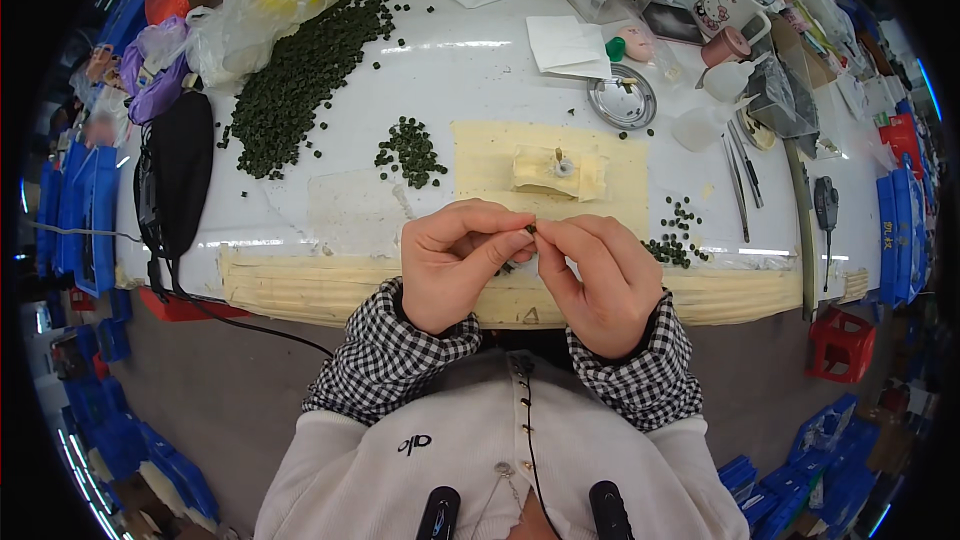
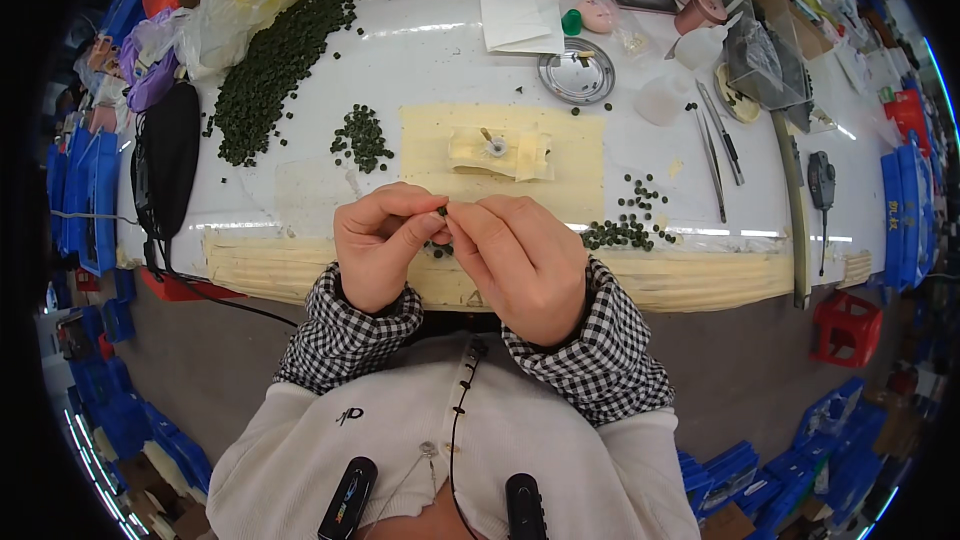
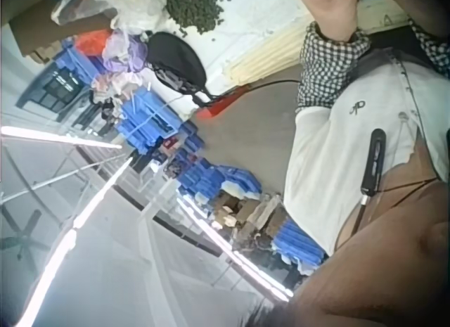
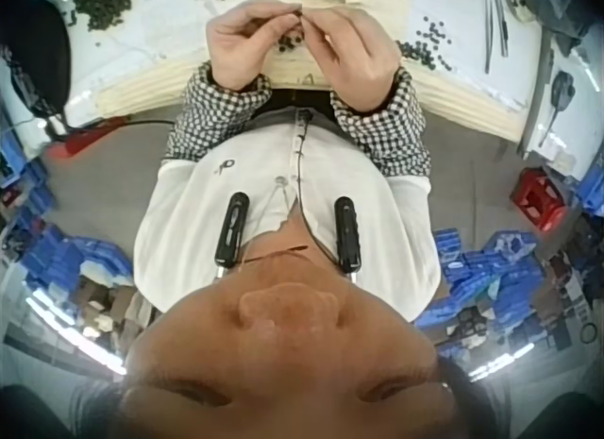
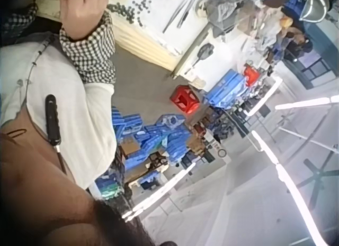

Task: Picking up small green components and mounting them onto a small plastic base.

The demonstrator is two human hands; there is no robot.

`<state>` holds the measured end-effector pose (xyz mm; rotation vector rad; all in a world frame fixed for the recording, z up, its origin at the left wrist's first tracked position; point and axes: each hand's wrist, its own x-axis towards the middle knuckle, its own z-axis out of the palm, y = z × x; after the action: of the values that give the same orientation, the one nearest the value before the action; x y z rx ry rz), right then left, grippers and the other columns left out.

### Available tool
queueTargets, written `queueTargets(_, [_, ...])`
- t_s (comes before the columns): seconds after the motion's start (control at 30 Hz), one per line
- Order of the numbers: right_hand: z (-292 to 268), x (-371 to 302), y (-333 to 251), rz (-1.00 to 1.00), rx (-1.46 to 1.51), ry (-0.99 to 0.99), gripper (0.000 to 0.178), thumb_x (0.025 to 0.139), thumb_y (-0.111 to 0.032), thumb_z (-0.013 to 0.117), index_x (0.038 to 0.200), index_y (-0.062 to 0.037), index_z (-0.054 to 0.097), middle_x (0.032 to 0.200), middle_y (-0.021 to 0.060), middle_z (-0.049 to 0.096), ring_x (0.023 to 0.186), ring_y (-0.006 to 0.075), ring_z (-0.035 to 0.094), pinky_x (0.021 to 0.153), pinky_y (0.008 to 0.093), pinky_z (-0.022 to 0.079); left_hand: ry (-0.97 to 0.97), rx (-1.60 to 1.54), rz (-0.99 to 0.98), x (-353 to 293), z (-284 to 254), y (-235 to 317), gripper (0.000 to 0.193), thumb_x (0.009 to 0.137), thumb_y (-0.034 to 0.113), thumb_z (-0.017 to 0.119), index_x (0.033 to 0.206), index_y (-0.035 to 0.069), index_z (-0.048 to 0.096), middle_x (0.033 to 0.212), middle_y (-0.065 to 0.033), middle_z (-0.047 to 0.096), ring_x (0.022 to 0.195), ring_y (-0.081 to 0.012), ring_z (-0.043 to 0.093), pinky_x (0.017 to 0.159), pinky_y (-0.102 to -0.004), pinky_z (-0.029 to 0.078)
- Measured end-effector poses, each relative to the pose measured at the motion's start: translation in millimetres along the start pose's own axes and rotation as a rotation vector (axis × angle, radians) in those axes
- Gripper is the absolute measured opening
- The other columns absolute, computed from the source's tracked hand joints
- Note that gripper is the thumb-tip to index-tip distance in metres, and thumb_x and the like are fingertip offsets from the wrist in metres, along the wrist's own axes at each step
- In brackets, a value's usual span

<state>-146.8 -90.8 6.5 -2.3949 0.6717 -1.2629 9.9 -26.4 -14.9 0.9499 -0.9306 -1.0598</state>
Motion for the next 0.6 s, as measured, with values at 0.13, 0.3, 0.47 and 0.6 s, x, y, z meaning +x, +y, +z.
queueTargets(0.13, [-0.6,1.0,-1.1,-0.004,0.006,0.002,0.029,0.069,0.004,0.073,0.096,0.0016,0.064,0.084,0.0112,0.062,0.068,0.0244,0.063,0.058,0.0309,0.053,0.002,0.015,0.004,-0.4,-0.1,-0.5,0.016,0.086,-0.009,0.061,0.101,-0.007,0.066,0.094,-0.0139,0.066,0.081,-0.016,0.066,0.073,-0.025,0.054])
queueTargets(0.3, [-0.1,0.4,-0.4,-0.004,0.008,0.007,0.029,0.068,0.004,0.072,0.096,0.0015,0.064,0.084,0.0108,0.062,0.068,0.0242,0.063,0.058,0.031,0.053,-0.003,0.007,0.013,0.3,0.2,-0.6,0.016,0.086,-0.009,0.061,0.101,-0.008,0.066,0.093,-0.014,0.066,0.08,-0.0159,0.065,0.072,-0.0251,0.054])
queueTargets(0.47, [-0.8,1.0,-1.5,0.009,0.017,0.0,0.028,0.068,0.005,0.072,0.095,0.0013,0.065,0.084,0.0104,0.062,0.069,0.024,0.063,0.058,0.0309,0.052,-0.003,0.002,0.002,-0.2,-0.2,-0.7,0.015,0.086,-0.009,0.061,0.1,-0.008,0.065,0.093,-0.0144,0.066,0.081,-0.0162,0.065,0.072,-0.0252,0.054])
queueTargets(0.6, [-2.4,1.7,-3.7,0.048,0.048,-0.005,0.026,0.071,0.007,0.07,0.096,0.0011,0.066,0.086,0.0111,0.063,0.071,0.0243,0.064,0.06,0.0303,0.053,0.022,-0.05,-0.023,0.6,0.1,-2.0,0.016,0.087,-0.007,0.061,0.102,-0.006,0.065,0.091,-0.0132,0.067,0.079,-0.015,0.065,0.072,-0.0245,0.054])
